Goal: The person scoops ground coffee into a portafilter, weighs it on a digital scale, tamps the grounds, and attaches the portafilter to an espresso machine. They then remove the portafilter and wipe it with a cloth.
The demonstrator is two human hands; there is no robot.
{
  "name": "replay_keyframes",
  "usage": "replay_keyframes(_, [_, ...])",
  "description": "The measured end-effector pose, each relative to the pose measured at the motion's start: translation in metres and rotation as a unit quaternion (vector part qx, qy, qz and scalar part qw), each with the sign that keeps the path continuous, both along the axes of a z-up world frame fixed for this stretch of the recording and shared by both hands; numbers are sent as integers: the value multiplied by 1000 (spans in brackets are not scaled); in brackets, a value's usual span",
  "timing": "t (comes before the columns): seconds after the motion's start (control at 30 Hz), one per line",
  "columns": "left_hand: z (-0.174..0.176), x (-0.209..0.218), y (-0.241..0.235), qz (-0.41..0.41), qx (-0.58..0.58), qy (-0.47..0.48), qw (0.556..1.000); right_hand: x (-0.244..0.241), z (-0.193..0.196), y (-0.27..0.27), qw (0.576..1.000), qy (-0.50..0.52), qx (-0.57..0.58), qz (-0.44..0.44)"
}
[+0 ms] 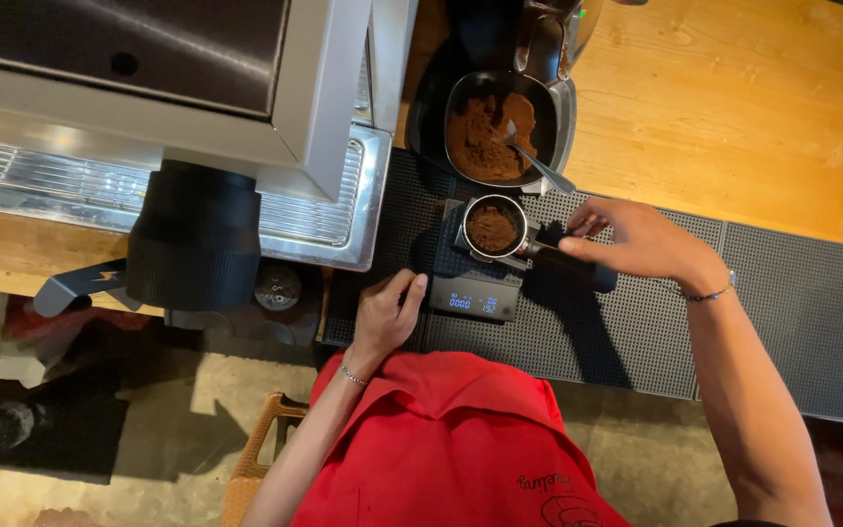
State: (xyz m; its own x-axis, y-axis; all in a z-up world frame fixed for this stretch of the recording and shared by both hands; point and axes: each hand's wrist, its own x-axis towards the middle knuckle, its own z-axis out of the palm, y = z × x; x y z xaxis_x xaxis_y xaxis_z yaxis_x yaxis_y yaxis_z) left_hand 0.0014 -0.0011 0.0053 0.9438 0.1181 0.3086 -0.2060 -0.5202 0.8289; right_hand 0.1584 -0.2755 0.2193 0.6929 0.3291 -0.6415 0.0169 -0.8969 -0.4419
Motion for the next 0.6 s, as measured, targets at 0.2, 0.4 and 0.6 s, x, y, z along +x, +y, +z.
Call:
replay_keyframes(0.2, [-1,-10,3,-17,22,16,999,7,-42,0,993,54,-32,103])
replay_keyframes(0.4, [16,-42,25,-10,-9,51,999,5,-73,16,978,192,-41,73])
replay_keyframes(0.6, [53,-78,73,21,-11,3,1000,-17,-47,26,993,112,-19,34])
